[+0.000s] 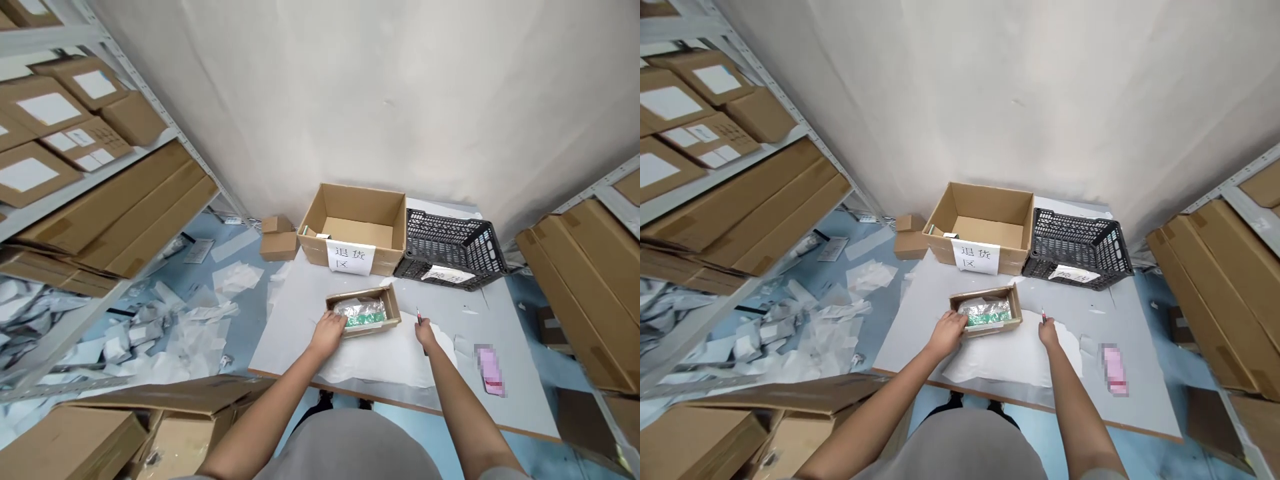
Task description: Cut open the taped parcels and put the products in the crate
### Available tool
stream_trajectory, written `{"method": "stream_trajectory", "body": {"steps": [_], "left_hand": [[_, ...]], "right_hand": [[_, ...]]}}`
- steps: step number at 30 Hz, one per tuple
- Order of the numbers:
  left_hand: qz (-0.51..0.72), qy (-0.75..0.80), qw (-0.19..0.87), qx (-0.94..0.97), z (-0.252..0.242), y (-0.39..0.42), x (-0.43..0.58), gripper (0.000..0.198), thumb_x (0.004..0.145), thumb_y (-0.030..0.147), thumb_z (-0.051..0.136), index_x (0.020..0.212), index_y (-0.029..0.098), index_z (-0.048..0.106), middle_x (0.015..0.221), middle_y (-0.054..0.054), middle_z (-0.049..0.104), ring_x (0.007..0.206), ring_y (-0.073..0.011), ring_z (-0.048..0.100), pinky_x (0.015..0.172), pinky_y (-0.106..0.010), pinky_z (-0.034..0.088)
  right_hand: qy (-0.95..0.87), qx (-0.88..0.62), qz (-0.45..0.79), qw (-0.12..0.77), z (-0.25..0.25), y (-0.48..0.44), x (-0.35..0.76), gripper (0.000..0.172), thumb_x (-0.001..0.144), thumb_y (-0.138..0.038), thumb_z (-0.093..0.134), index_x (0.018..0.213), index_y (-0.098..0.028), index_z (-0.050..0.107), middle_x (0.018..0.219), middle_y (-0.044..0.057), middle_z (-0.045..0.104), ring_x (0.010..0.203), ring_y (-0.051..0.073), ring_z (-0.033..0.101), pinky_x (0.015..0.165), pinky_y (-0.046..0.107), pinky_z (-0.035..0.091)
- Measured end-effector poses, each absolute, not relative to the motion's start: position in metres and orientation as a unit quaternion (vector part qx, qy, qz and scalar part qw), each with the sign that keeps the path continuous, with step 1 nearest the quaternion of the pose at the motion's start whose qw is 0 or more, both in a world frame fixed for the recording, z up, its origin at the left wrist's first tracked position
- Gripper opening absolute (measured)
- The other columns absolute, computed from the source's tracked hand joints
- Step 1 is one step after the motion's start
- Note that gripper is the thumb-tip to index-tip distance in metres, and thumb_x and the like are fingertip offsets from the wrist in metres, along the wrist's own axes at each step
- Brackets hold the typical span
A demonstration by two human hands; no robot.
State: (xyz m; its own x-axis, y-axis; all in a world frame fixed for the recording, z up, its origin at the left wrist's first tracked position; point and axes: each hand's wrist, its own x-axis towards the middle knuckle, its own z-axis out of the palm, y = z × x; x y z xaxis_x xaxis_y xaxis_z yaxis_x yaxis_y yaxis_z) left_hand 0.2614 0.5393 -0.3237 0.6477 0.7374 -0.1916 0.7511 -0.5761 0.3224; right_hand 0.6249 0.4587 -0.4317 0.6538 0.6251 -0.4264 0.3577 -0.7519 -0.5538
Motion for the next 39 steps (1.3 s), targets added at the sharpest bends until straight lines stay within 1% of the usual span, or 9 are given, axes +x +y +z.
{"method": "stream_trajectory", "body": {"steps": [3,7,12,17,20,23,27,31,39], "left_hand": [[-0.060,0.388,0.190,0.900,-0.330,0.531,0.267,0.034,0.088,0.000,0.050,0.105,0.022,0.068,0.106,-0.010,0.071,0.105,-0.0280,0.066,0.094,-0.040,0.052],[-0.050,0.374,0.186,0.907,-0.338,0.519,0.265,0.031,0.092,0.003,0.049,0.104,0.024,0.069,0.113,-0.010,0.068,0.110,-0.0287,0.064,0.100,-0.044,0.052],[-0.018,0.326,0.195,0.925,-0.334,0.512,0.260,0.022,0.101,0.034,0.056,0.115,0.025,0.071,0.130,-0.011,0.067,0.142,-0.0322,0.049,0.134,-0.056,0.019],[-0.010,0.460,0.160,0.873,-0.337,0.523,0.268,0.036,0.105,0.039,0.047,0.128,0.021,0.068,0.153,-0.015,0.057,0.155,-0.0340,0.037,0.136,-0.057,0.006],[-0.031,0.521,0.157,0.838,-0.350,0.533,0.270,0.071,0.092,0.048,0.068,0.154,0.017,0.050,0.175,-0.020,0.027,0.164,-0.0444,0.013,0.132,-0.067,0.004],[-0.055,0.524,0.173,0.832,-0.365,0.545,0.266,0.112,0.084,0.064,0.075,0.170,0.014,0.023,0.178,-0.024,0.010,0.165,-0.0488,0.000,0.130,-0.072,0.003],[-0.047,0.471,0.174,0.864,-0.380,0.555,0.257,0.126,0.084,0.081,0.065,0.173,0.012,0.007,0.178,-0.025,0.011,0.167,-0.0423,-0.001,0.132,-0.065,-0.001],[-0.030,0.450,0.168,0.876,-0.390,0.560,0.252,0.144,0.073,0.089,0.070,0.173,0.011,0.002,0.179,-0.026,0.002,0.166,-0.0427,-0.006,0.132,-0.063,-0.005],[-0.026,0.403,0.140,0.904,-0.387,0.596,0.249,0.163,0.054,0.090,0.084,0.174,0.012,0.005,0.177,-0.028,-0.008,0.165,-0.0487,0.005,0.129,-0.058,0.017]], "right_hand": [[-0.256,-0.906,0.293,0.166,-0.446,0.451,0.621,0.026,0.092,-0.027,0.054,0.114,-0.014,0.059,0.110,0.020,0.070,0.110,0.034,0.070,0.094,0.045,0.054],[-0.245,-0.916,0.290,0.127,-0.465,0.439,0.611,0.045,0.089,-0.020,0.055,0.133,-0.008,0.057,0.139,0.029,0.058,0.131,0.038,0.058,0.106,0.047,0.047],[-0.244,-0.924,0.267,0.119,-0.455,0.436,0.601,0.057,0.089,-0.017,0.053,0.145,-0.008,0.053,0.146,0.028,0.053,0.139,0.039,0.050,0.115,0.050,0.039],[-0.451,-0.847,0.086,0.269,-0.386,0.455,0.557,0.060,0.098,-0.016,0.033,0.157,-0.015,0.047,0.163,0.018,0.044,0.154,0.029,0.037,0.125,0.046,0.032],[-0.648,-0.712,0.113,0.245,-0.353,0.468,0.511,0.063,0.097,-0.013,0.039,0.159,-0.020,0.050,0.169,0.010,0.044,0.160,0.027,0.032,0.131,0.049,0.025],[-0.687,-0.692,0.132,0.179,-0.352,0.477,0.483,0.068,0.094,-0.013,0.047,0.162,-0.012,0.046,0.176,0.012,0.032,0.165,0.027,0.023,0.135,0.047,0.018],[-0.600,-0.784,0.137,0.085,-0.379,0.474,0.490,0.085,0.094,-0.034,0.060,0.166,0.001,0.032,0.179,0.024,0.014,0.167,0.034,0.012,0.135,0.050,0.011],[-0.591,-0.795,0.129,0.050,-0.400,0.462,0.508,0.095,0.100,-0.058,0.053,0.172,-0.006,0.019,0.180,0.023,0.009,0.167,0.037,0.003,0.132,0.062,0.003],[-0.633,-0.756,0.165,0.021,-0.398,0.473,0.528,0.141,0.073,-0.080,0.079,0.174,-0.023,-0.001,0.180,0.023,0.000,0.165,0.042,0.012,0.126,0.058,0.020]]}}
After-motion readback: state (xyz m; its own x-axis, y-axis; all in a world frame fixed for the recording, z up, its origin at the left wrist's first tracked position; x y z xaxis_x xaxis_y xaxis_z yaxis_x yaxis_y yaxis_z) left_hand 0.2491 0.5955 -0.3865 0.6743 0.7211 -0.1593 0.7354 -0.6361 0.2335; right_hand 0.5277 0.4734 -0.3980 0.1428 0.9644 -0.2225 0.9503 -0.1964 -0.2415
